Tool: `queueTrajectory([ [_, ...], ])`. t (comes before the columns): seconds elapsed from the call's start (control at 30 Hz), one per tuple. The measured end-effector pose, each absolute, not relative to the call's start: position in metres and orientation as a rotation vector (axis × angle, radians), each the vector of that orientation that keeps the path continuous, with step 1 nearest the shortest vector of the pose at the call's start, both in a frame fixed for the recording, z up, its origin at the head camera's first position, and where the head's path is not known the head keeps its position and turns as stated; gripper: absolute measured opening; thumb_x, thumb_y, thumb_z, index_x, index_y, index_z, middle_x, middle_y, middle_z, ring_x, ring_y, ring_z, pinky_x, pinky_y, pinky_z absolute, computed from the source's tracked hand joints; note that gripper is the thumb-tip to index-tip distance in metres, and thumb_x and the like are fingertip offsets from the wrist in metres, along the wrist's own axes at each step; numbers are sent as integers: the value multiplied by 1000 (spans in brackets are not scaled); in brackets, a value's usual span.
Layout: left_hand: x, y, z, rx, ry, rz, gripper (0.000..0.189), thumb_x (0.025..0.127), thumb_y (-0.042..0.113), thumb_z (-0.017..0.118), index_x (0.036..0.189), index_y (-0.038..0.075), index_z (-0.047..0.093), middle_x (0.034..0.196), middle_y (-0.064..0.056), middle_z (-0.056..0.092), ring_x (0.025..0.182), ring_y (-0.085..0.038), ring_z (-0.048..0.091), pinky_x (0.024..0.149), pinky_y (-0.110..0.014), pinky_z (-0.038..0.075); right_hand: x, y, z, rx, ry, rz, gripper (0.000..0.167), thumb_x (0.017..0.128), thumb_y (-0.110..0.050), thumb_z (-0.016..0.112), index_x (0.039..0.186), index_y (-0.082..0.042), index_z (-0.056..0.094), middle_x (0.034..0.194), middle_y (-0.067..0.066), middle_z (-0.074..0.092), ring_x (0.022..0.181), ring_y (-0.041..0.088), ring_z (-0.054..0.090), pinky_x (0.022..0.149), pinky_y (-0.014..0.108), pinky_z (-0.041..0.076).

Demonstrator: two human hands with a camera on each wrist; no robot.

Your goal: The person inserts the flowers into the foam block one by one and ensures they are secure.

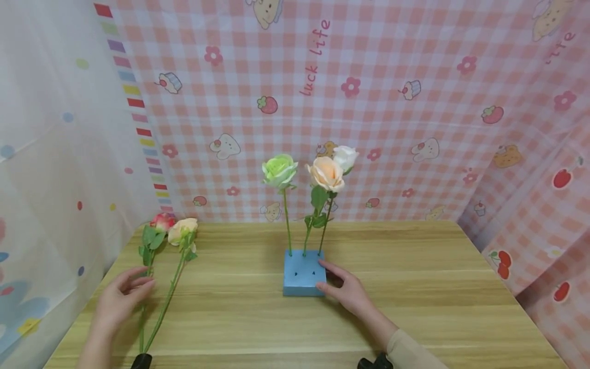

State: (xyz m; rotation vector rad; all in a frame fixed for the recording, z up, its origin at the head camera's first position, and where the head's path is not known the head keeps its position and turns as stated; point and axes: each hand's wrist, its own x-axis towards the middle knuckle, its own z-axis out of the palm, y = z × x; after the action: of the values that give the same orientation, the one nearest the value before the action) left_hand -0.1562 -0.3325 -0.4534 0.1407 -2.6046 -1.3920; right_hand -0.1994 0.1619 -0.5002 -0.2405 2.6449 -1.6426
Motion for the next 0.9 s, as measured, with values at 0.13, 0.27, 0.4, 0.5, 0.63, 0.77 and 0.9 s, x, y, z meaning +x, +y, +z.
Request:
queueTrajectory([
  [0.13,-152,-343,-456,222,-2664,-1316,59,94,25,70,137,-9,48,114,-23,68,79,16,51,67,-10,48,-200,162,-500,-245,2646,-1639,57,87,-32,78,139,-20,59,143,12,53,132,33,47,108,49,40],
  [0.27,-150,-352,-457,288,-2764,-1210,67,94,35,69,139,-9,47,122,-28,62,78,18,46,67,-8,45,-200,162,-500,-250,2646,-1638,57,87,-32,78,139,-21,59,144,11,52,133,33,46,108,50,39],
  [0.4,-150,-358,-461,306,-2816,-1180,72,93,38,70,139,-12,45,122,-28,63,78,18,45,67,-8,42,-200,163,-500,-256,2646,-1639,57,87,-32,78,139,-20,59,145,12,51,134,33,45,109,50,38],
  [0.5,-150,-362,-466,292,-2852,-1168,75,93,38,71,139,-14,44,122,-28,62,78,19,42,69,-7,40,-200,163,-500,-252,2647,-1636,57,87,-32,78,139,-20,59,145,12,51,134,33,45,109,50,38],
  [0.63,-150,-364,-471,277,-2883,-1202,78,92,36,72,140,-15,40,126,-30,59,80,19,42,70,-7,39,-200,163,-500,-248,2651,-1634,57,87,-32,78,140,-20,59,144,12,52,134,33,45,109,50,39],
  [0.77,-150,-365,-474,286,-2910,-1270,85,89,38,75,144,-13,36,130,-31,56,86,12,47,72,-9,43,-200,162,-500,-248,2650,-1642,57,87,-32,78,139,-20,59,144,12,52,133,33,46,109,50,39],
  [0.9,-149,-364,-475,288,-2956,-1290,94,85,42,78,148,-10,32,133,-28,54,97,-9,54,73,-13,47,-200,163,-502,-253,2652,-1642,57,87,-31,78,139,-20,59,143,11,52,133,32,47,108,50,40],
])
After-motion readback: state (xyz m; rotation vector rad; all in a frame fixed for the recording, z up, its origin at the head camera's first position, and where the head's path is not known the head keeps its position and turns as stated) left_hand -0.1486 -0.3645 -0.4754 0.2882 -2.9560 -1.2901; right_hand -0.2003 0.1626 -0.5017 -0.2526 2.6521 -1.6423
